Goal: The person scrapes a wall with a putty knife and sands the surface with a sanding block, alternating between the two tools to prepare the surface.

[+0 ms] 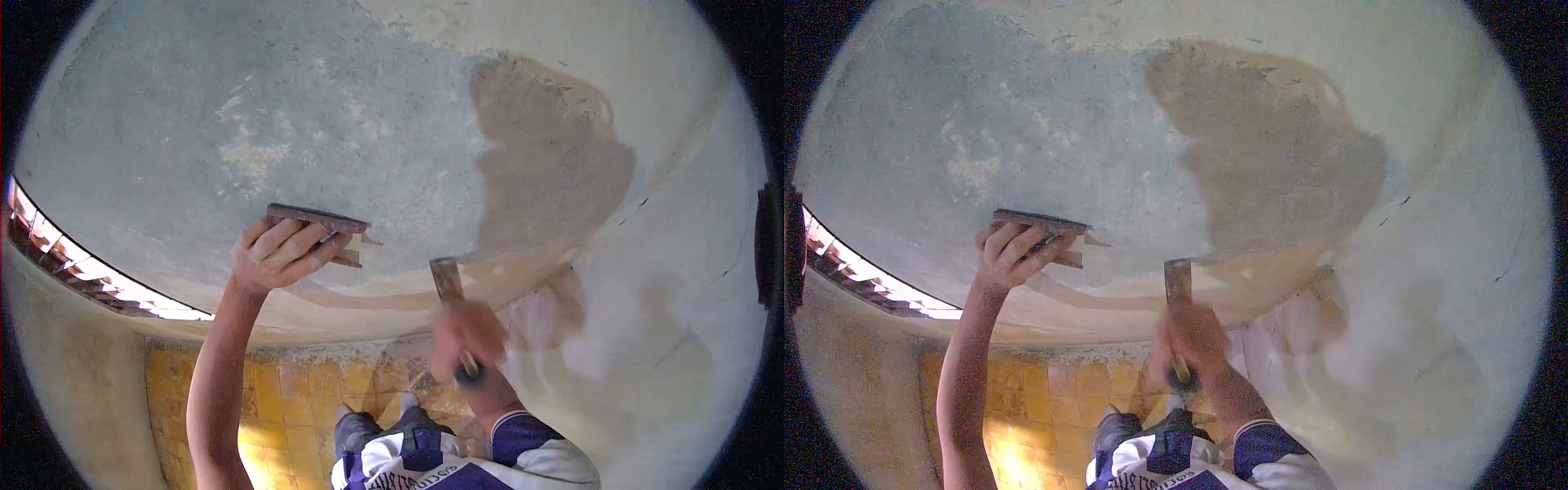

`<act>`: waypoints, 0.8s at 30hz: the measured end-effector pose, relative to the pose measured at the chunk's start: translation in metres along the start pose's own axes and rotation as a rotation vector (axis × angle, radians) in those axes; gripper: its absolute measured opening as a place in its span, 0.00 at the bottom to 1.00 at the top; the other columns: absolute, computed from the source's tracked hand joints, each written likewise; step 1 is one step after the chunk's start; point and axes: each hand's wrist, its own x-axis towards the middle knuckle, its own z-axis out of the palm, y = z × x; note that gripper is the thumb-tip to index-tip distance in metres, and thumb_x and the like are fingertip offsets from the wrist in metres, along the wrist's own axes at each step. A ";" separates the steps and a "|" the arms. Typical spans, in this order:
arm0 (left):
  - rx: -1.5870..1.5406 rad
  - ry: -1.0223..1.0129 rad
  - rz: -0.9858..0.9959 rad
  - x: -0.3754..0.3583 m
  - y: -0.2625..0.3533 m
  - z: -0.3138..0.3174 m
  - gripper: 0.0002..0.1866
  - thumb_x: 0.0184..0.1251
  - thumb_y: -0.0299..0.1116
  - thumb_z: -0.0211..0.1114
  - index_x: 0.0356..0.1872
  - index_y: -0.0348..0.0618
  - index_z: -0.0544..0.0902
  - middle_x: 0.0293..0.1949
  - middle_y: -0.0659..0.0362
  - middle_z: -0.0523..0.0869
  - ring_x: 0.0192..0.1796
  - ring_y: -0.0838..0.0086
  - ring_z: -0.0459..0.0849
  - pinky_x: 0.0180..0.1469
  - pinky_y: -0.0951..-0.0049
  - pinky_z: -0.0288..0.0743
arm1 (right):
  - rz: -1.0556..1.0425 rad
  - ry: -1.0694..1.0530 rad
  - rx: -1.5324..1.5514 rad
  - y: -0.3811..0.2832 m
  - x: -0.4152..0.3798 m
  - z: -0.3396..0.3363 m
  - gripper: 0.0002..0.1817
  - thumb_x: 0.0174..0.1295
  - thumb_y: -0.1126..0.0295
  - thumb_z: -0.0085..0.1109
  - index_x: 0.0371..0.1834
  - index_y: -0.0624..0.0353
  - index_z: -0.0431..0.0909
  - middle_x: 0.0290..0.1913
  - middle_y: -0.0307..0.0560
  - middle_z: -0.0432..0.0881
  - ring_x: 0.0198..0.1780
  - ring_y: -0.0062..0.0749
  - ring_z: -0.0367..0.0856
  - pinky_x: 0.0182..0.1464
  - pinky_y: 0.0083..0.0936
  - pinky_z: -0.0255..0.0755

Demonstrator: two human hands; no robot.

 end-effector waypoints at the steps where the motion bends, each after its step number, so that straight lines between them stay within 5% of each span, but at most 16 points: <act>1: -0.010 -0.006 -0.001 -0.001 0.002 -0.001 0.17 0.52 0.46 0.68 0.46 0.71 0.81 0.46 0.77 0.75 0.47 0.82 0.71 0.40 0.79 0.69 | 0.126 -0.054 0.057 -0.001 0.002 0.002 0.11 0.45 0.70 0.60 0.14 0.50 0.67 0.23 0.43 0.78 0.26 0.36 0.80 0.31 0.33 0.73; 2: -0.015 -0.003 -0.005 0.000 0.003 -0.001 0.17 0.52 0.45 0.68 0.45 0.71 0.81 0.47 0.77 0.75 0.48 0.82 0.71 0.40 0.79 0.69 | 0.243 -0.108 0.115 0.000 0.008 0.003 0.11 0.46 0.69 0.59 0.14 0.48 0.68 0.21 0.44 0.78 0.25 0.37 0.79 0.29 0.32 0.72; 5: -0.011 0.001 -0.002 0.002 -0.002 -0.001 0.17 0.52 0.45 0.69 0.45 0.70 0.81 0.47 0.76 0.75 0.48 0.82 0.71 0.40 0.79 0.69 | 1.062 -0.594 -0.107 -0.016 0.033 -0.008 0.12 0.53 0.60 0.58 0.18 0.53 0.76 0.20 0.46 0.78 0.23 0.38 0.78 0.27 0.33 0.69; 6: -0.001 0.005 -0.003 0.001 -0.002 -0.001 0.17 0.52 0.45 0.69 0.45 0.70 0.80 0.46 0.76 0.75 0.48 0.82 0.71 0.40 0.79 0.68 | 1.161 -0.509 -0.158 -0.012 0.032 0.000 0.14 0.54 0.58 0.58 0.19 0.55 0.77 0.21 0.46 0.79 0.24 0.37 0.79 0.28 0.33 0.70; 9: -0.011 -0.035 0.003 -0.002 0.004 -0.006 0.17 0.52 0.45 0.69 0.45 0.70 0.80 0.46 0.77 0.76 0.47 0.82 0.71 0.39 0.79 0.67 | 0.707 -0.212 0.238 0.010 0.020 0.010 0.19 0.60 0.56 0.52 0.19 0.58 0.77 0.20 0.45 0.80 0.25 0.33 0.81 0.28 0.29 0.71; 10: -0.004 -0.052 0.018 -0.003 -0.002 -0.006 0.17 0.52 0.45 0.70 0.45 0.70 0.80 0.45 0.77 0.76 0.47 0.82 0.71 0.39 0.78 0.67 | 0.883 -0.232 0.280 0.007 0.017 0.012 0.18 0.61 0.57 0.51 0.18 0.57 0.76 0.19 0.43 0.79 0.24 0.33 0.80 0.27 0.29 0.70; 13: -0.015 0.008 -0.002 -0.002 0.001 0.000 0.14 0.53 0.45 0.69 0.43 0.69 0.81 0.43 0.78 0.76 0.44 0.83 0.72 0.38 0.79 0.65 | 0.257 -0.580 -0.278 0.052 -0.047 0.027 0.13 0.53 0.63 0.56 0.16 0.56 0.75 0.19 0.47 0.77 0.24 0.39 0.79 0.31 0.30 0.74; 15: -0.013 0.015 0.001 -0.003 0.003 -0.002 0.13 0.53 0.46 0.69 0.41 0.69 0.81 0.42 0.78 0.76 0.42 0.83 0.72 0.37 0.79 0.65 | 0.327 -0.276 0.208 0.047 0.005 0.024 0.09 0.50 0.67 0.57 0.16 0.58 0.76 0.19 0.47 0.77 0.25 0.38 0.80 0.31 0.29 0.74; 16: 0.007 0.030 0.007 -0.001 0.000 -0.002 0.12 0.53 0.46 0.70 0.40 0.69 0.81 0.41 0.78 0.76 0.41 0.83 0.72 0.37 0.78 0.65 | 0.115 -0.122 -0.379 0.083 -0.010 0.048 0.04 0.45 0.72 0.57 0.19 0.59 0.77 0.18 0.45 0.76 0.24 0.35 0.79 0.31 0.28 0.74; 18: 0.017 0.028 0.006 0.003 -0.002 -0.003 0.13 0.51 0.48 0.71 0.39 0.70 0.81 0.41 0.78 0.76 0.41 0.82 0.72 0.38 0.79 0.65 | 0.083 -0.242 -0.041 0.059 -0.022 0.023 0.03 0.44 0.75 0.59 0.20 0.57 0.74 0.17 0.43 0.73 0.22 0.35 0.76 0.26 0.27 0.70; 23: -0.008 -0.013 0.000 -0.002 -0.001 -0.002 0.18 0.44 0.50 0.75 0.39 0.75 0.80 0.41 0.79 0.75 0.42 0.82 0.73 0.41 0.79 0.66 | -0.333 -0.203 -0.023 0.040 0.006 0.034 0.12 0.53 0.82 0.52 0.14 0.56 0.70 0.17 0.38 0.71 0.17 0.30 0.71 0.25 0.29 0.70; 24: -0.003 0.044 -0.013 0.000 0.000 0.001 0.20 0.42 0.50 0.76 0.39 0.74 0.80 0.40 0.78 0.75 0.43 0.82 0.74 0.42 0.78 0.66 | -0.395 -0.195 0.031 0.037 0.010 0.037 0.12 0.47 0.83 0.62 0.18 0.56 0.68 0.18 0.38 0.71 0.19 0.27 0.72 0.18 0.26 0.62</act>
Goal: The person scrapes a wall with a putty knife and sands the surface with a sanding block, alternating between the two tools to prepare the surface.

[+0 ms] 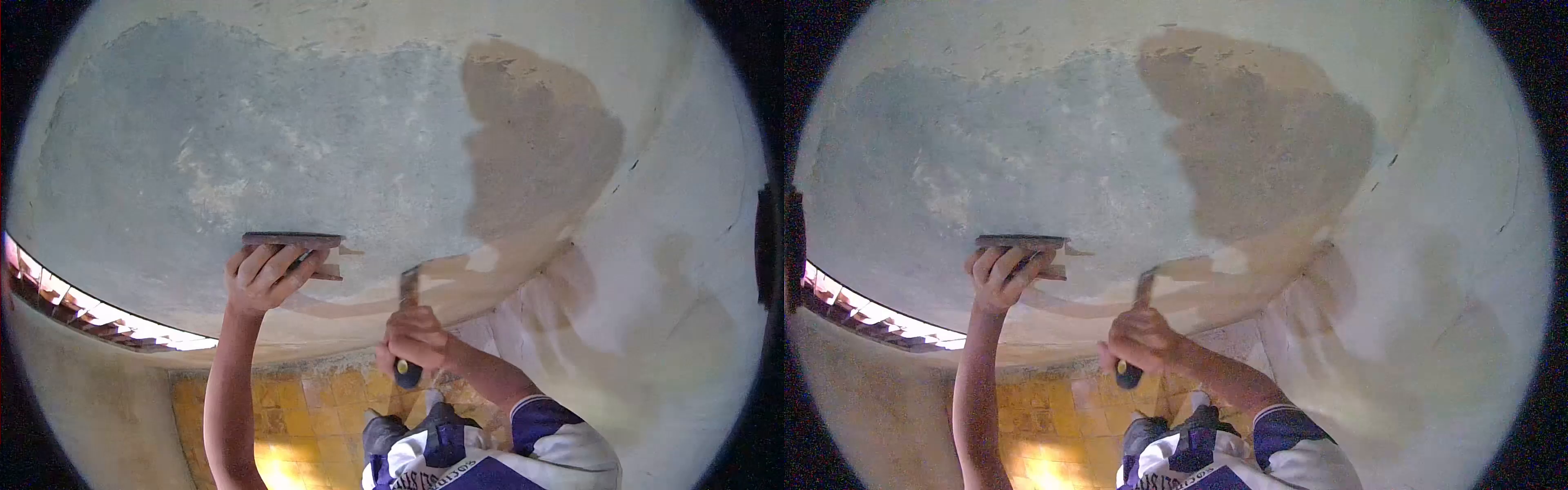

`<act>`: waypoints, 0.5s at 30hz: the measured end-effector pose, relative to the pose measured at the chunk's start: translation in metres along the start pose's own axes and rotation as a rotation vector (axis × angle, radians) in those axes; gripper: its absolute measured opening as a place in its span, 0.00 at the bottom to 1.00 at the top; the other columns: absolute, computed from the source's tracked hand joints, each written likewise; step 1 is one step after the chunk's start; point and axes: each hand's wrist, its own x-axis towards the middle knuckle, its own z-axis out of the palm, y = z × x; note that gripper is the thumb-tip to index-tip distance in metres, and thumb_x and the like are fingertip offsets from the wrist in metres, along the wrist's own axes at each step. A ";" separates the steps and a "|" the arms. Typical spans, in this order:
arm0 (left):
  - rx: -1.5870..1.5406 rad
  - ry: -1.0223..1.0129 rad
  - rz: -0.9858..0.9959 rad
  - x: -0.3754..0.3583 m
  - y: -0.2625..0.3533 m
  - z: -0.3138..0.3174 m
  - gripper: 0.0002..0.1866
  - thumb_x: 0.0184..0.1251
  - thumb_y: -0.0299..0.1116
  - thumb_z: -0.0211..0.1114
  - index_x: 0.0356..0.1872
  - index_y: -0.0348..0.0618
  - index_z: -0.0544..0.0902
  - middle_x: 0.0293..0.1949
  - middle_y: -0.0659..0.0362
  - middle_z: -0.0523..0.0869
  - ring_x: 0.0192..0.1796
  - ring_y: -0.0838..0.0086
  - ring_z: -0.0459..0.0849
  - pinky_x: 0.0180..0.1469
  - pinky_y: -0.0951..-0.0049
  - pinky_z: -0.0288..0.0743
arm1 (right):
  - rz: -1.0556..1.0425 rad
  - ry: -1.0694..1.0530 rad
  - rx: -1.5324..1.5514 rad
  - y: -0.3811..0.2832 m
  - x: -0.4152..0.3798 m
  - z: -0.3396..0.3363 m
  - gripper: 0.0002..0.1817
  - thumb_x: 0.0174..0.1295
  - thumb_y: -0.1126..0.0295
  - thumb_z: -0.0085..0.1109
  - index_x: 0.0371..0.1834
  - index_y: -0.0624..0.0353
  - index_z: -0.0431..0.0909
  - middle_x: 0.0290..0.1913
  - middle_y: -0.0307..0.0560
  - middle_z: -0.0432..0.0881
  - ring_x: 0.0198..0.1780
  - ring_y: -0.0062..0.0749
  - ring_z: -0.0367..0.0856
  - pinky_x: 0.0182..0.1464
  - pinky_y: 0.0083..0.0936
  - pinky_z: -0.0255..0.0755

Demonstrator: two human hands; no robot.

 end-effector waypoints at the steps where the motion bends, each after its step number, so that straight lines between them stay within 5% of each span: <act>1: 0.002 -0.021 0.002 0.000 0.002 -0.001 0.20 0.42 0.50 0.76 0.39 0.74 0.80 0.40 0.78 0.75 0.43 0.82 0.73 0.42 0.77 0.66 | -0.044 -0.006 -0.003 -0.011 -0.001 -0.004 0.13 0.47 0.81 0.63 0.18 0.57 0.68 0.18 0.38 0.71 0.19 0.27 0.72 0.18 0.27 0.63; 3: 0.023 -0.054 0.012 0.001 0.000 -0.004 0.21 0.41 0.49 0.77 0.40 0.73 0.80 0.40 0.78 0.75 0.44 0.82 0.73 0.43 0.76 0.66 | -0.151 -0.019 -0.013 -0.026 -0.004 -0.011 0.14 0.49 0.79 0.65 0.18 0.57 0.67 0.19 0.37 0.71 0.19 0.29 0.72 0.17 0.27 0.63; 7: -0.004 -0.021 -0.018 -0.001 0.006 0.001 0.21 0.41 0.48 0.77 0.41 0.74 0.80 0.40 0.78 0.76 0.45 0.81 0.73 0.44 0.74 0.65 | 0.035 -0.047 0.136 0.002 -0.004 0.001 0.11 0.52 0.70 0.62 0.19 0.58 0.69 0.24 0.44 0.74 0.22 0.35 0.75 0.20 0.29 0.68; 8: 0.001 -0.012 -0.015 0.000 0.006 0.002 0.22 0.41 0.47 0.77 0.41 0.74 0.80 0.40 0.78 0.76 0.45 0.81 0.73 0.44 0.74 0.65 | 0.015 -0.072 0.028 -0.005 -0.013 0.007 0.08 0.54 0.76 0.59 0.21 0.55 0.73 0.23 0.43 0.76 0.23 0.36 0.77 0.25 0.28 0.71; 12: 0.019 -0.027 -0.001 -0.002 0.003 0.001 0.22 0.39 0.46 0.79 0.40 0.73 0.79 0.41 0.78 0.76 0.45 0.81 0.73 0.45 0.74 0.64 | 0.273 -0.235 0.218 0.011 -0.024 0.014 0.13 0.47 0.78 0.64 0.17 0.55 0.66 0.19 0.39 0.69 0.19 0.30 0.72 0.19 0.31 0.62; 15: 0.007 -0.057 -0.013 -0.003 0.005 0.000 0.23 0.39 0.44 0.80 0.39 0.72 0.78 0.41 0.78 0.76 0.45 0.80 0.73 0.45 0.74 0.63 | -0.021 -0.095 -0.035 -0.004 -0.003 0.008 0.07 0.45 0.70 0.62 0.22 0.54 0.72 0.20 0.37 0.73 0.21 0.31 0.75 0.21 0.27 0.68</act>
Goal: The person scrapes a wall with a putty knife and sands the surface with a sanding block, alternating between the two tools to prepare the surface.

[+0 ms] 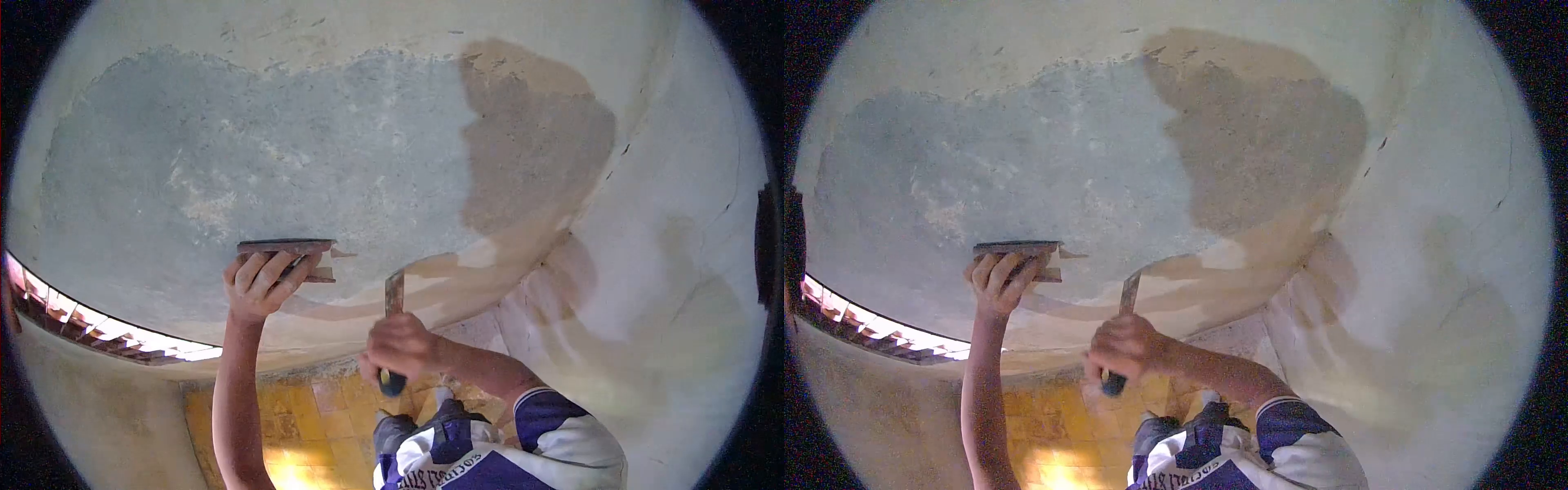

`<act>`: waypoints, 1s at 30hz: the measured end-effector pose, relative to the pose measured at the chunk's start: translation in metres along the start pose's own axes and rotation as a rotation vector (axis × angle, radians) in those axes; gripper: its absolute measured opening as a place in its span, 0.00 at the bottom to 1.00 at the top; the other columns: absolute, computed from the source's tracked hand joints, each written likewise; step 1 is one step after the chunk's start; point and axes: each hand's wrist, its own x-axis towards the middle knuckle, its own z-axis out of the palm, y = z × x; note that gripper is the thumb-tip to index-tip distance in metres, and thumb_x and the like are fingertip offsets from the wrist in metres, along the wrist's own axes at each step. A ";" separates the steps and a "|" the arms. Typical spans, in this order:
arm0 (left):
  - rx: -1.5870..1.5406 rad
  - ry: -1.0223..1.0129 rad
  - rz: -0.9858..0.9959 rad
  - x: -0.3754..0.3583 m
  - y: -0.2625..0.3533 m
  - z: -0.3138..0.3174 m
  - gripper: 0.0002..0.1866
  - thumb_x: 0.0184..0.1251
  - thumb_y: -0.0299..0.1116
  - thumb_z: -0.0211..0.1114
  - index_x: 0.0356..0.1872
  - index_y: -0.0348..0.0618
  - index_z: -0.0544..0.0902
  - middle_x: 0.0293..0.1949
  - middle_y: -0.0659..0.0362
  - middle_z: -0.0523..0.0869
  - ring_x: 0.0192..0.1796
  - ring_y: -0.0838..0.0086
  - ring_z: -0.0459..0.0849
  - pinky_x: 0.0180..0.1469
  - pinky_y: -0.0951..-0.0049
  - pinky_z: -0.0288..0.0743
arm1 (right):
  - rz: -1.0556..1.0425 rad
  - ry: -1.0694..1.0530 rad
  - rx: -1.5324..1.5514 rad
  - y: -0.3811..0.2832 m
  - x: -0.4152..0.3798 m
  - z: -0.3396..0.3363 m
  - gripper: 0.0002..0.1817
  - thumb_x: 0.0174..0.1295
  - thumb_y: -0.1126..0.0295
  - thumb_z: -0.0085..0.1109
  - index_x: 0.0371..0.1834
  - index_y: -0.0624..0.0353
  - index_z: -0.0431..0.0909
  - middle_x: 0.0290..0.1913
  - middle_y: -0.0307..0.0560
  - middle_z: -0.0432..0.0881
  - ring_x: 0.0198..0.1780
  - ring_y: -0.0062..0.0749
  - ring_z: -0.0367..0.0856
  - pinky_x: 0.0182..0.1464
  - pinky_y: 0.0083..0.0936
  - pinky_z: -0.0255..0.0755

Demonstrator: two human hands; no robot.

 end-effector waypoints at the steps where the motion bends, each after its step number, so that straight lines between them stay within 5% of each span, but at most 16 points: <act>1: -0.001 0.009 0.002 -0.001 -0.001 0.000 0.22 0.40 0.44 0.79 0.39 0.73 0.78 0.41 0.78 0.76 0.45 0.80 0.73 0.45 0.74 0.63 | 0.030 0.020 -0.035 0.002 -0.002 0.001 0.07 0.45 0.69 0.62 0.22 0.54 0.72 0.20 0.38 0.73 0.21 0.32 0.75 0.21 0.28 0.68; 4: -0.003 0.035 0.004 -0.001 0.001 0.003 0.21 0.42 0.45 0.78 0.39 0.73 0.79 0.40 0.78 0.76 0.45 0.80 0.73 0.45 0.73 0.63 | 0.119 0.072 -0.146 0.019 -0.014 -0.003 0.08 0.44 0.69 0.63 0.22 0.53 0.73 0.19 0.39 0.74 0.19 0.33 0.76 0.20 0.33 0.68; 5: -0.002 0.037 0.003 -0.003 0.001 0.004 0.21 0.42 0.45 0.78 0.39 0.73 0.79 0.40 0.78 0.77 0.45 0.80 0.73 0.46 0.73 0.63 | 0.291 0.136 -0.063 0.029 -0.009 -0.003 0.05 0.48 0.69 0.61 0.25 0.54 0.75 0.20 0.42 0.75 0.19 0.36 0.76 0.19 0.32 0.69; 7: 0.003 0.051 0.016 -0.003 -0.007 0.004 0.20 0.43 0.45 0.77 0.39 0.74 0.79 0.41 0.78 0.77 0.45 0.80 0.73 0.46 0.72 0.63 | 0.480 -0.436 -0.316 -0.005 -0.014 -0.016 0.08 0.43 0.70 0.64 0.25 0.56 0.74 0.23 0.44 0.74 0.20 0.37 0.75 0.20 0.32 0.65; 9: 0.013 0.058 0.003 -0.002 -0.001 0.003 0.20 0.44 0.45 0.77 0.39 0.73 0.79 0.42 0.78 0.77 0.46 0.80 0.73 0.46 0.72 0.63 | 0.424 -0.516 -0.307 -0.007 -0.014 -0.023 0.07 0.44 0.71 0.63 0.26 0.57 0.75 0.24 0.44 0.74 0.20 0.37 0.74 0.20 0.32 0.64; 12: -0.004 -0.002 -0.001 -0.003 -0.001 0.001 0.21 0.43 0.44 0.78 0.40 0.74 0.79 0.45 0.78 0.75 0.48 0.80 0.72 0.47 0.72 0.63 | 0.040 0.144 0.075 0.009 -0.014 -0.021 0.03 0.56 0.71 0.59 0.28 0.58 0.80 0.25 0.40 0.73 0.21 0.35 0.72 0.21 0.31 0.66; 15: 0.013 0.035 0.007 -0.003 0.002 0.000 0.22 0.43 0.45 0.77 0.42 0.75 0.80 0.46 0.78 0.75 0.49 0.79 0.71 0.49 0.72 0.63 | 0.056 -0.095 -0.090 -0.016 -0.003 -0.031 0.07 0.57 0.75 0.55 0.21 0.55 0.73 0.22 0.40 0.75 0.22 0.34 0.76 0.24 0.31 0.69; 17: 0.031 0.045 0.016 0.000 -0.003 0.004 0.22 0.43 0.45 0.77 0.42 0.75 0.80 0.45 0.78 0.75 0.49 0.79 0.71 0.50 0.72 0.62 | 0.380 -0.112 0.305 0.003 -0.011 -0.027 0.11 0.52 0.77 0.60 0.18 0.55 0.69 0.20 0.38 0.73 0.20 0.32 0.74 0.22 0.28 0.66; 19: 0.020 0.045 0.013 -0.002 -0.001 0.004 0.21 0.43 0.46 0.78 0.41 0.75 0.80 0.44 0.78 0.75 0.49 0.79 0.71 0.50 0.71 0.62 | 0.021 0.176 0.077 0.009 -0.012 -0.025 0.16 0.46 0.78 0.64 0.13 0.52 0.65 0.18 0.37 0.70 0.19 0.30 0.72 0.20 0.27 0.63; 23: 0.023 0.049 0.009 -0.002 -0.003 0.006 0.19 0.44 0.46 0.77 0.39 0.74 0.80 0.42 0.78 0.76 0.49 0.79 0.71 0.50 0.72 0.61 | 0.030 0.158 0.028 -0.018 -0.008 -0.037 0.16 0.46 0.80 0.62 0.14 0.52 0.65 0.19 0.37 0.71 0.19 0.28 0.73 0.20 0.28 0.64; 26: 0.016 0.016 -0.003 -0.006 0.003 0.002 0.18 0.47 0.45 0.75 0.40 0.74 0.79 0.42 0.78 0.76 0.48 0.79 0.72 0.50 0.72 0.62 | 0.270 0.238 -0.134 0.023 -0.016 -0.017 0.17 0.46 0.85 0.59 0.13 0.56 0.61 0.15 0.37 0.67 0.16 0.29 0.71 0.20 0.25 0.62; 27: 0.011 -0.004 0.002 -0.006 0.002 -0.003 0.18 0.47 0.44 0.75 0.41 0.74 0.80 0.42 0.78 0.77 0.48 0.79 0.72 0.49 0.72 0.62 | 0.337 0.166 0.013 0.014 -0.025 -0.020 0.16 0.47 0.77 0.64 0.15 0.53 0.65 0.18 0.39 0.71 0.20 0.32 0.75 0.22 0.28 0.66; 30: 0.009 0.013 0.009 0.002 -0.007 0.000 0.15 0.49 0.43 0.74 0.39 0.73 0.81 0.43 0.78 0.77 0.47 0.80 0.73 0.45 0.73 0.63 | 0.591 0.095 0.312 -0.020 -0.028 -0.029 0.15 0.48 0.79 0.63 0.15 0.54 0.65 0.16 0.39 0.68 0.18 0.30 0.72 0.21 0.28 0.66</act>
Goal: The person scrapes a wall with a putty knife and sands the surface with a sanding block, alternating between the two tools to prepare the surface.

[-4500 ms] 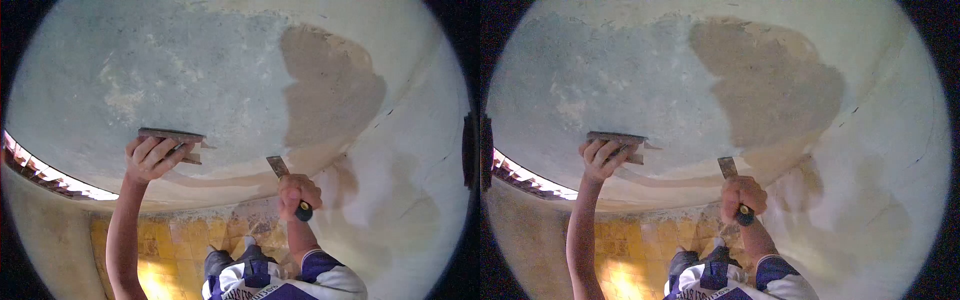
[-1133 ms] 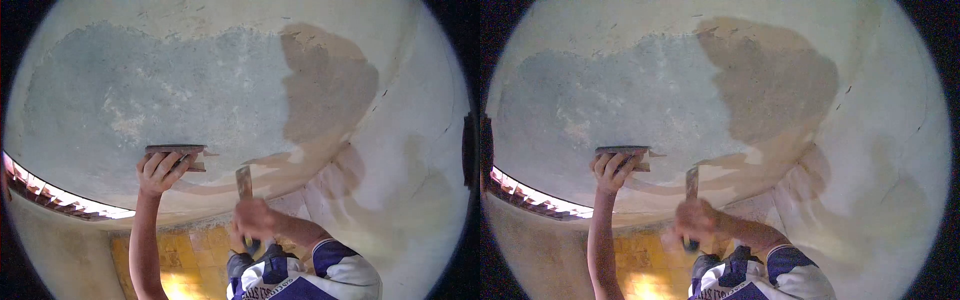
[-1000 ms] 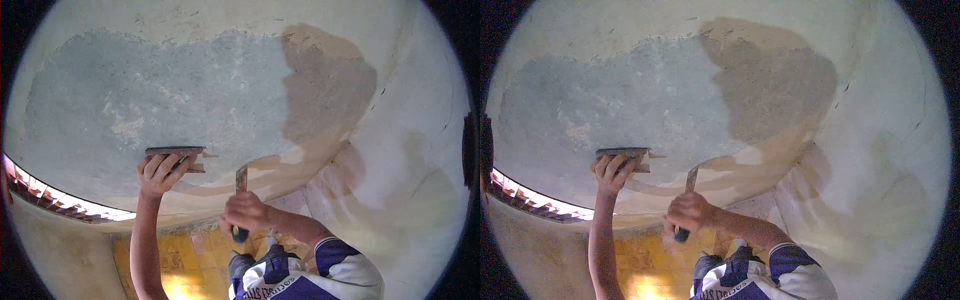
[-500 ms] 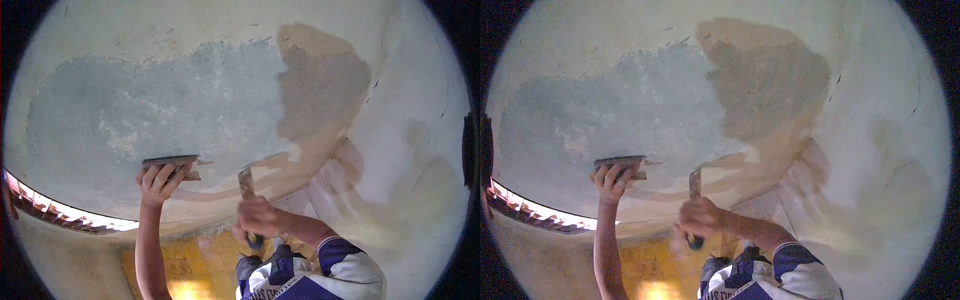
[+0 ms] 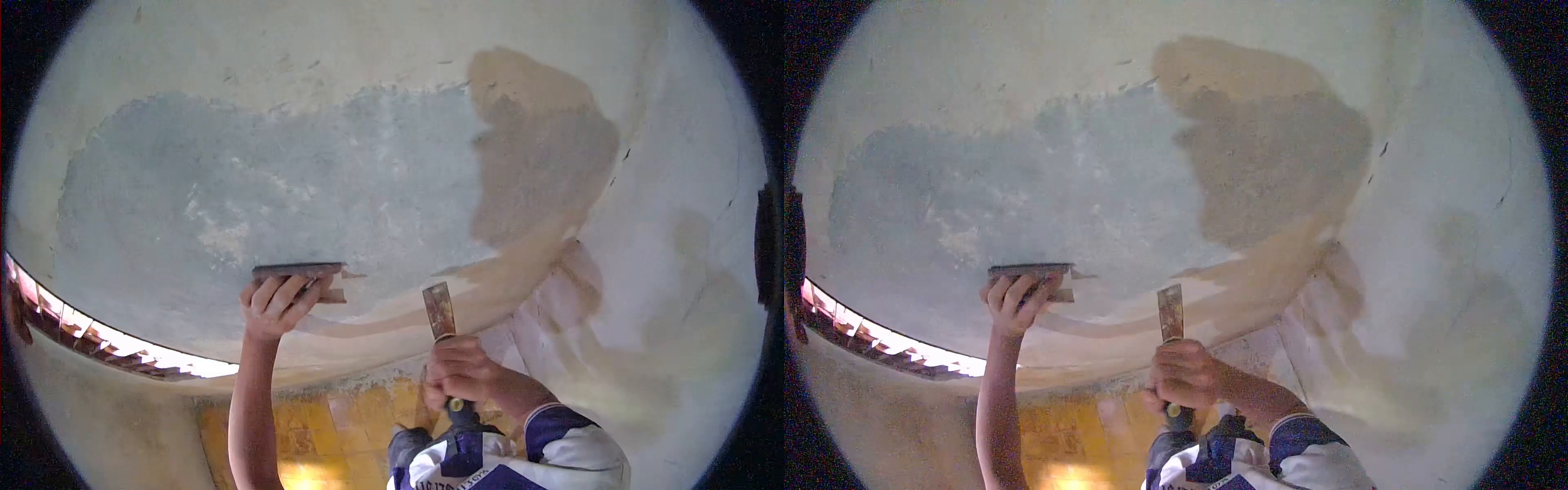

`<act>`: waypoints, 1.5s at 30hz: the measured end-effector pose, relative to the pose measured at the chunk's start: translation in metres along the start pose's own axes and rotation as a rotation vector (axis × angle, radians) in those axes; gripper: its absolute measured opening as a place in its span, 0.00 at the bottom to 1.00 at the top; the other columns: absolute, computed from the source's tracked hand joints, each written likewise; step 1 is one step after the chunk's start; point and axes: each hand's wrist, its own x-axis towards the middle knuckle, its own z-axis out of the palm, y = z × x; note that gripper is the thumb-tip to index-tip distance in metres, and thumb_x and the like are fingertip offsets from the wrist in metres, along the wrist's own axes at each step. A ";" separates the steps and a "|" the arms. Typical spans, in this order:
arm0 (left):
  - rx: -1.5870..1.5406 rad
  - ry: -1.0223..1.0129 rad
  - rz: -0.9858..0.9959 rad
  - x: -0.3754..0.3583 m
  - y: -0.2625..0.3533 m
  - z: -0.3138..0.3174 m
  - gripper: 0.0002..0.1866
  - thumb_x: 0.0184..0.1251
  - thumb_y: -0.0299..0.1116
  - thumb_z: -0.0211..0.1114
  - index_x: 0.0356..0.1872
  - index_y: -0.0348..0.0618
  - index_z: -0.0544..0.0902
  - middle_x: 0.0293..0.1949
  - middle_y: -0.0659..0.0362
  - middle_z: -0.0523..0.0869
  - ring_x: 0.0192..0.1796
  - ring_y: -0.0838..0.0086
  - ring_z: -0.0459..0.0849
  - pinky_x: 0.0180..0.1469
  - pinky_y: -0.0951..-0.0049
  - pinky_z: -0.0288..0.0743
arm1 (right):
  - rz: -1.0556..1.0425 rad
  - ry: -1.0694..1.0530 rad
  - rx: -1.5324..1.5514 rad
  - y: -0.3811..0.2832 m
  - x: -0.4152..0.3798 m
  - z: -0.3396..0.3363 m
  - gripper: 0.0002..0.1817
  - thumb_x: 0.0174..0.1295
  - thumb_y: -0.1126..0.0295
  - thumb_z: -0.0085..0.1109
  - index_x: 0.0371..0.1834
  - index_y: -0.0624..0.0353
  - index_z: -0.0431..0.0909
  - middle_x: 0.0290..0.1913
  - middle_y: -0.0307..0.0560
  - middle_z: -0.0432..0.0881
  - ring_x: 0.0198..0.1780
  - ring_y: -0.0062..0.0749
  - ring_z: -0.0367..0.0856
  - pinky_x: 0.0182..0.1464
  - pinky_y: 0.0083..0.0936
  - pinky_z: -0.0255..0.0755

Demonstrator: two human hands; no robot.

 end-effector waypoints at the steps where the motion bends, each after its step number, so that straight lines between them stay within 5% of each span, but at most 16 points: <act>1: -0.022 0.003 -0.006 0.000 0.003 -0.001 0.14 0.49 0.42 0.73 0.38 0.72 0.81 0.43 0.78 0.77 0.47 0.80 0.73 0.43 0.74 0.63 | 0.055 -0.021 0.012 -0.005 0.002 0.000 0.15 0.48 0.80 0.63 0.15 0.55 0.65 0.16 0.39 0.67 0.17 0.30 0.71 0.21 0.28 0.66; 2: -0.027 0.004 -0.001 -0.002 0.005 -0.003 0.14 0.49 0.43 0.73 0.38 0.72 0.82 0.43 0.78 0.77 0.47 0.81 0.73 0.42 0.75 0.63 | 0.044 -0.036 -0.060 -0.002 0.011 0.002 0.15 0.49 0.81 0.62 0.15 0.56 0.65 0.16 0.38 0.66 0.17 0.29 0.70 0.21 0.27 0.66; 4: -0.013 0.028 0.012 0.001 0.004 0.001 0.13 0.48 0.43 0.73 0.37 0.72 0.82 0.43 0.78 0.77 0.46 0.82 0.73 0.39 0.77 0.64 | -0.544 0.069 -0.315 0.004 0.031 0.004 0.15 0.51 0.80 0.61 0.14 0.56 0.65 0.15 0.40 0.66 0.17 0.30 0.70 0.22 0.27 0.67; 8: 0.003 0.013 0.010 0.004 0.004 -0.001 0.17 0.49 0.45 0.73 0.43 0.73 0.80 0.43 0.78 0.76 0.45 0.83 0.72 0.40 0.77 0.65 | 0.018 -0.023 0.395 -0.013 0.003 -0.009 0.16 0.57 0.73 0.58 0.12 0.55 0.67 0.17 0.41 0.73 0.18 0.33 0.75 0.20 0.25 0.64; 10: 0.000 0.056 -0.001 0.000 0.005 0.004 0.18 0.51 0.46 0.71 0.45 0.73 0.80 0.44 0.77 0.76 0.45 0.83 0.72 0.41 0.77 0.66 | 0.040 -0.051 0.078 -0.004 0.015 -0.017 0.15 0.56 0.73 0.58 0.12 0.55 0.68 0.16 0.40 0.74 0.18 0.29 0.75 0.19 0.23 0.64; 13: -0.001 0.014 0.010 0.001 0.000 -0.004 0.15 0.54 0.44 0.69 0.44 0.72 0.80 0.44 0.77 0.76 0.44 0.82 0.72 0.40 0.77 0.66 | -0.609 0.165 -0.185 -0.008 0.023 -0.004 0.13 0.49 0.75 0.58 0.12 0.54 0.67 0.15 0.38 0.73 0.16 0.29 0.73 0.18 0.23 0.63; 15: 0.003 0.007 0.013 0.003 -0.004 -0.006 0.14 0.55 0.43 0.68 0.44 0.72 0.80 0.44 0.77 0.76 0.44 0.82 0.72 0.39 0.79 0.67 | 0.086 0.183 0.260 -0.019 0.025 -0.015 0.14 0.48 0.78 0.58 0.11 0.52 0.65 0.15 0.37 0.72 0.15 0.30 0.72 0.18 0.23 0.63; 18: -0.007 0.047 -0.003 0.003 0.004 0.000 0.13 0.55 0.42 0.68 0.43 0.71 0.80 0.44 0.78 0.76 0.44 0.83 0.72 0.37 0.81 0.67 | -0.096 0.489 -0.545 0.034 0.004 -0.010 0.14 0.53 0.73 0.55 0.13 0.52 0.65 0.14 0.39 0.71 0.14 0.30 0.70 0.19 0.24 0.63; 20: -0.028 0.025 -0.011 0.005 0.005 0.000 0.14 0.55 0.42 0.68 0.44 0.71 0.80 0.43 0.78 0.76 0.44 0.84 0.72 0.37 0.81 0.67 | 0.196 0.616 -0.635 0.029 -0.064 -0.008 0.12 0.54 0.72 0.53 0.15 0.52 0.66 0.15 0.39 0.72 0.16 0.32 0.71 0.21 0.26 0.64; 24: 0.025 -0.005 0.025 0.009 0.006 -0.004 0.14 0.55 0.46 0.66 0.45 0.72 0.80 0.44 0.78 0.77 0.44 0.86 0.73 0.37 0.83 0.67 | -0.118 0.491 -0.873 0.063 -0.014 -0.021 0.13 0.58 0.70 0.50 0.15 0.52 0.66 0.16 0.40 0.74 0.18 0.35 0.72 0.25 0.30 0.66; 27: 0.027 0.011 0.015 0.008 0.006 -0.001 0.15 0.56 0.46 0.64 0.46 0.73 0.80 0.45 0.80 0.77 0.44 0.86 0.73 0.40 0.82 0.67 | 0.106 0.464 -0.800 -0.011 -0.017 -0.012 0.14 0.57 0.71 0.52 0.14 0.51 0.66 0.16 0.42 0.74 0.18 0.35 0.73 0.25 0.30 0.68; 29: 0.026 0.014 -0.004 0.004 0.007 -0.001 0.15 0.57 0.46 0.64 0.47 0.73 0.80 0.46 0.80 0.76 0.44 0.86 0.73 0.41 0.82 0.67 | -0.337 0.469 -0.188 -0.013 -0.018 -0.015 0.13 0.55 0.71 0.53 0.14 0.52 0.67 0.14 0.40 0.73 0.17 0.33 0.75 0.28 0.29 0.71; 32: -0.012 0.011 0.007 0.006 0.007 0.002 0.14 0.57 0.44 0.64 0.46 0.73 0.80 0.47 0.79 0.76 0.45 0.85 0.73 0.42 0.83 0.67 | -0.433 0.540 -0.405 0.012 0.012 -0.010 0.15 0.57 0.70 0.51 0.13 0.53 0.67 0.13 0.38 0.72 0.16 0.30 0.75 0.28 0.27 0.72; 39: -0.027 -0.042 0.006 0.005 0.009 0.000 0.15 0.58 0.41 0.63 0.47 0.72 0.79 0.50 0.79 0.75 0.50 0.84 0.72 0.47 0.82 0.69 | -0.379 0.682 -0.522 0.022 0.007 -0.010 0.17 0.61 0.66 0.48 0.13 0.53 0.62 0.13 0.39 0.69 0.17 0.29 0.71 0.26 0.29 0.69; 41: -0.022 -0.065 0.006 0.004 0.010 -0.001 0.15 0.58 0.40 0.62 0.47 0.72 0.78 0.50 0.79 0.75 0.50 0.84 0.72 0.48 0.82 0.69 | 0.014 0.653 -0.883 0.019 -0.038 -0.016 0.17 0.60 0.66 0.50 0.13 0.53 0.62 0.14 0.38 0.70 0.18 0.29 0.71 0.27 0.28 0.69; 45: -0.009 -0.078 0.014 0.002 0.009 -0.001 0.15 0.59 0.40 0.62 0.48 0.72 0.78 0.51 0.79 0.75 0.51 0.84 0.72 0.49 0.81 0.69 | -0.359 0.657 -0.582 0.011 0.002 -0.014 0.16 0.55 0.67 0.55 0.14 0.51 0.61 0.15 0.35 0.70 0.19 0.30 0.68 0.30 0.24 0.67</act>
